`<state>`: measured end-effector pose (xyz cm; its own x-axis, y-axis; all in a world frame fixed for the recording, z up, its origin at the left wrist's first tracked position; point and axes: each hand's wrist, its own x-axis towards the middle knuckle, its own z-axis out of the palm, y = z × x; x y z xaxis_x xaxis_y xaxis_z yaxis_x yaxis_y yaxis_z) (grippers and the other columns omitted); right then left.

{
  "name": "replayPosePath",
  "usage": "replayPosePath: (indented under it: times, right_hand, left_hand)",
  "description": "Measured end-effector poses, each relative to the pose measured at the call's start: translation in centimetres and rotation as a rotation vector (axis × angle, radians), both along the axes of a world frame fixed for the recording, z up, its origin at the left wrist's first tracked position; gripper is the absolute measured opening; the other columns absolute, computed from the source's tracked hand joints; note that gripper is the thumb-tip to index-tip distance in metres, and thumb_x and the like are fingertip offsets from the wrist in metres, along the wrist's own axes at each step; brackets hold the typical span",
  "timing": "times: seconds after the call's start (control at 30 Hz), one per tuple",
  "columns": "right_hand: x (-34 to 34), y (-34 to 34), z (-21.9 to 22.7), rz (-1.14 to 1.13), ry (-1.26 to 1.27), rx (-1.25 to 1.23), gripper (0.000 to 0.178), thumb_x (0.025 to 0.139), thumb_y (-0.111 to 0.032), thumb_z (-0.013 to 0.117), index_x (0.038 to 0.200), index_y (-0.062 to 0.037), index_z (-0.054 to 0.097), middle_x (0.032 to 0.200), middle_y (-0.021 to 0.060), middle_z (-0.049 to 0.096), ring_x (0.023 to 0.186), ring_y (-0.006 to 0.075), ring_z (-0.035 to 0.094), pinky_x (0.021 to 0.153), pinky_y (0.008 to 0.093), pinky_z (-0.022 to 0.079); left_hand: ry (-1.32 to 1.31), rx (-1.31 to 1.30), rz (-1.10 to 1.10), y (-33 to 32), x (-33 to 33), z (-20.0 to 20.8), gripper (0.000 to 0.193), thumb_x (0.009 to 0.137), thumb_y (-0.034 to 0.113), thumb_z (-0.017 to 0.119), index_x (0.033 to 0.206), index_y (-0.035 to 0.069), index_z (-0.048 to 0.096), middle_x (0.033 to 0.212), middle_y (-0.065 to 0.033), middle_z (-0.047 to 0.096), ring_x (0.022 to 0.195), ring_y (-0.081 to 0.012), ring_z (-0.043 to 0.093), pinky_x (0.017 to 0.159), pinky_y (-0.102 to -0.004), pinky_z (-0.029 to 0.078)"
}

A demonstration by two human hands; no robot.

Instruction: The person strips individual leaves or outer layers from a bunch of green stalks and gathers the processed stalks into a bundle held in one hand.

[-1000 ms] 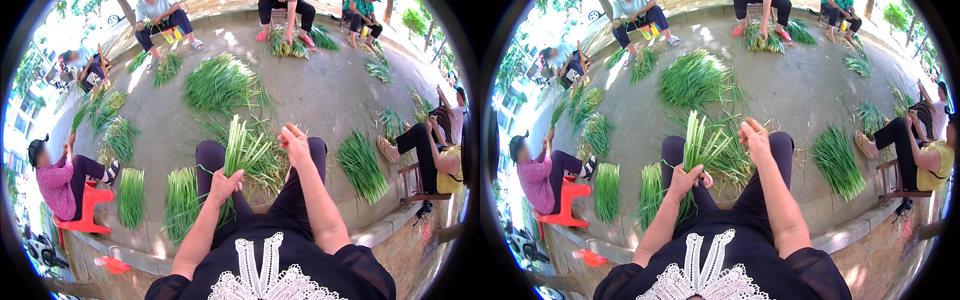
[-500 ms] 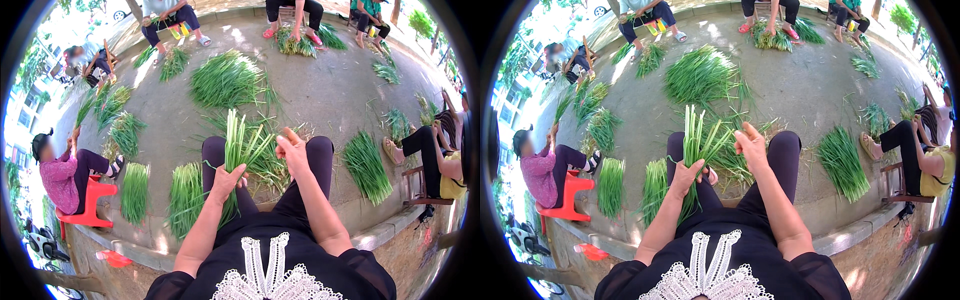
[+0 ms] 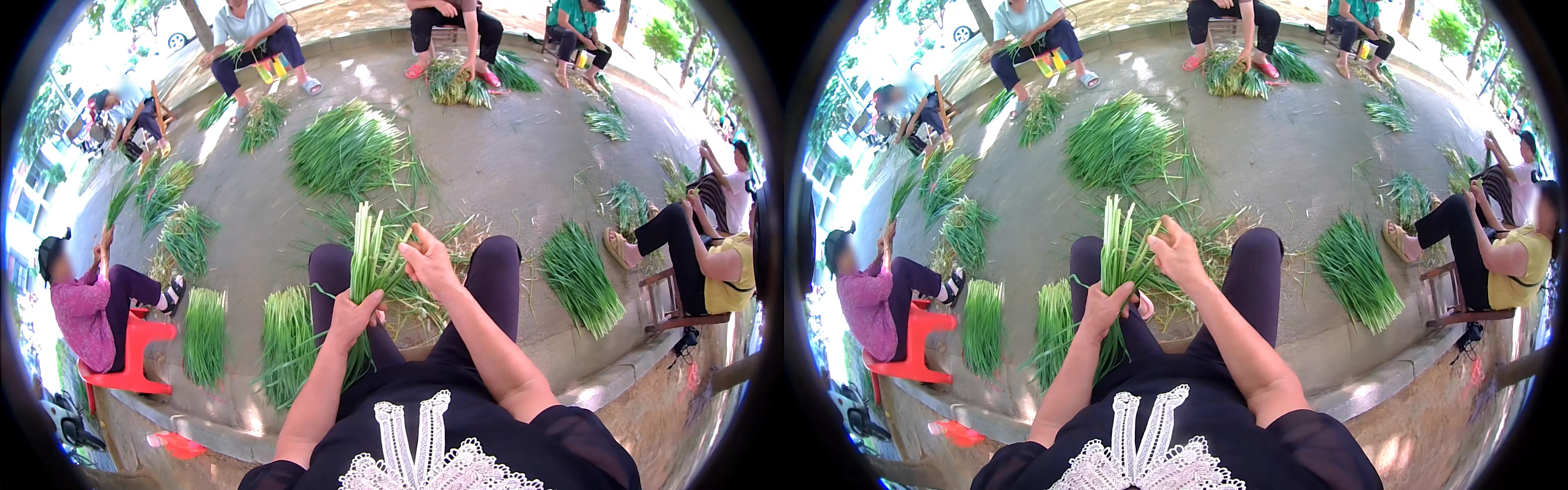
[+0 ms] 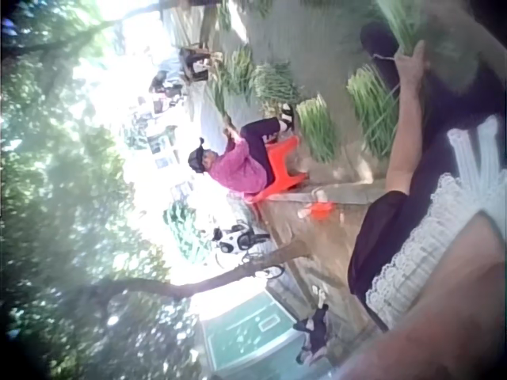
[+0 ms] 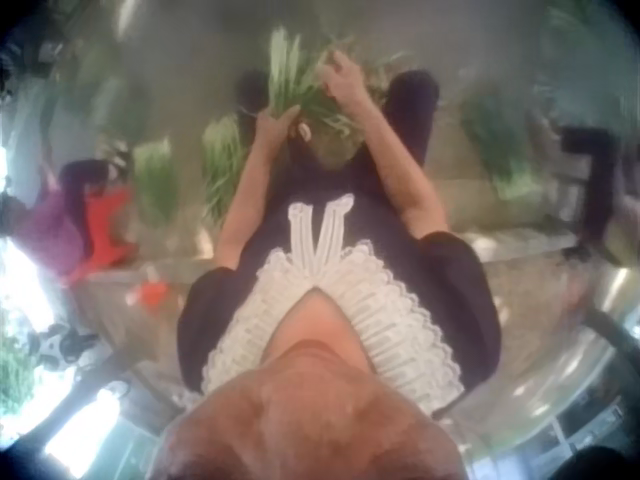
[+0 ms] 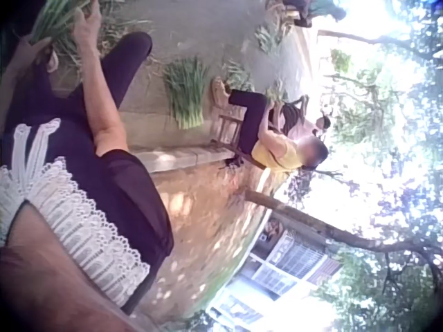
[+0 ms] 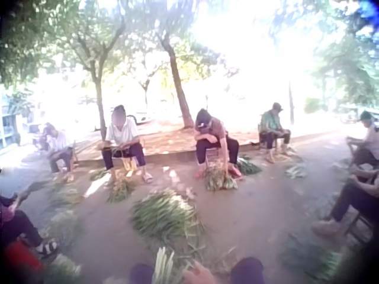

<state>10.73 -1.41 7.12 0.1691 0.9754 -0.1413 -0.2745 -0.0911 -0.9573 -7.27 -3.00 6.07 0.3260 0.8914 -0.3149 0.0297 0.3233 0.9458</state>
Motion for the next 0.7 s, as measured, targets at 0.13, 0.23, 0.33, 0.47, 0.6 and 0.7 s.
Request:
replayPosePath:
  times: [0.13,0.23,0.33,0.47,0.6,0.7]
  right_hand:
    - [0.7,-0.5,-0.1,0.037,-0.058,0.007,0.058,0.087,-0.012,0.053,0.135,0.0055,0.026,0.062,0.0007,0.050,0.047,0.0057,0.043,0.039,0.0213,0.033]
    - [1.0,-0.7,0.0,0.062,-0.005,0.024,0.060,0.089,-0.009,0.051,0.137,0.0064,0.018,0.062,-0.0002,0.047,0.046,0.0063,0.040,0.041,0.0215,0.032]
    - [0.9,-0.9,0.8,0.069,-0.106,0.036,0.057,0.089,-0.008,0.049,0.136,0.0065,0.020,0.061,0.0003,0.045,0.046,0.0065,0.040,0.042,0.0213,0.032]
    - [1.1,-0.8,0.0,0.041,-0.151,0.082,0.053,0.088,-0.007,0.049,0.133,0.0075,0.025,0.061,0.0006,0.046,0.048,0.0064,0.041,0.042,0.0216,0.033]
    - [1.3,-0.7,-0.3,0.021,-0.112,0.099,0.054,0.087,-0.007,0.050,0.133,0.0078,0.025,0.061,0.0001,0.046,0.048,0.0064,0.042,0.042,0.0214,0.033]
    - [1.9,-0.8,-0.1,-0.030,-0.078,0.077,0.056,0.087,-0.006,0.050,0.134,0.0077,0.023,0.061,-0.0002,0.045,0.046,0.0064,0.042,0.041,0.0206,0.033]
  left_hand:
    - [-0.016,0.005,-0.018,0.0,0.1,0.0,0.017,0.084,0.017,0.061,0.087,0.000,0.059,0.065,-0.0077,0.062,0.048,-0.0088,0.055,0.042,-0.0206,0.041]
    - [-0.011,0.009,-0.031,0.0,0.1,0.1,0.017,0.084,0.017,0.061,0.087,0.000,0.059,0.065,-0.0083,0.062,0.049,-0.0095,0.056,0.042,-0.0212,0.041]
    - [-0.007,0.018,-0.029,0.0,0.2,0.2,0.017,0.085,0.017,0.061,0.087,0.000,0.058,0.065,-0.0086,0.062,0.049,-0.0100,0.056,0.042,-0.0216,0.041]
    - [-0.008,0.022,-0.034,-0.1,0.2,0.2,0.018,0.085,0.017,0.061,0.087,-0.001,0.058,0.065,-0.0086,0.062,0.048,-0.0101,0.056,0.042,-0.0216,0.041]
    - [-0.013,0.034,-0.034,0.0,0.2,0.1,0.018,0.085,0.017,0.061,0.087,0.000,0.058,0.065,-0.0086,0.062,0.049,-0.0101,0.056,0.042,-0.0211,0.041]
    - [0.019,0.017,-0.015,0.0,0.2,0.4,0.017,0.084,0.017,0.061,0.086,0.000,0.058,0.065,-0.0088,0.062,0.048,-0.0100,0.056,0.042,-0.0208,0.041]
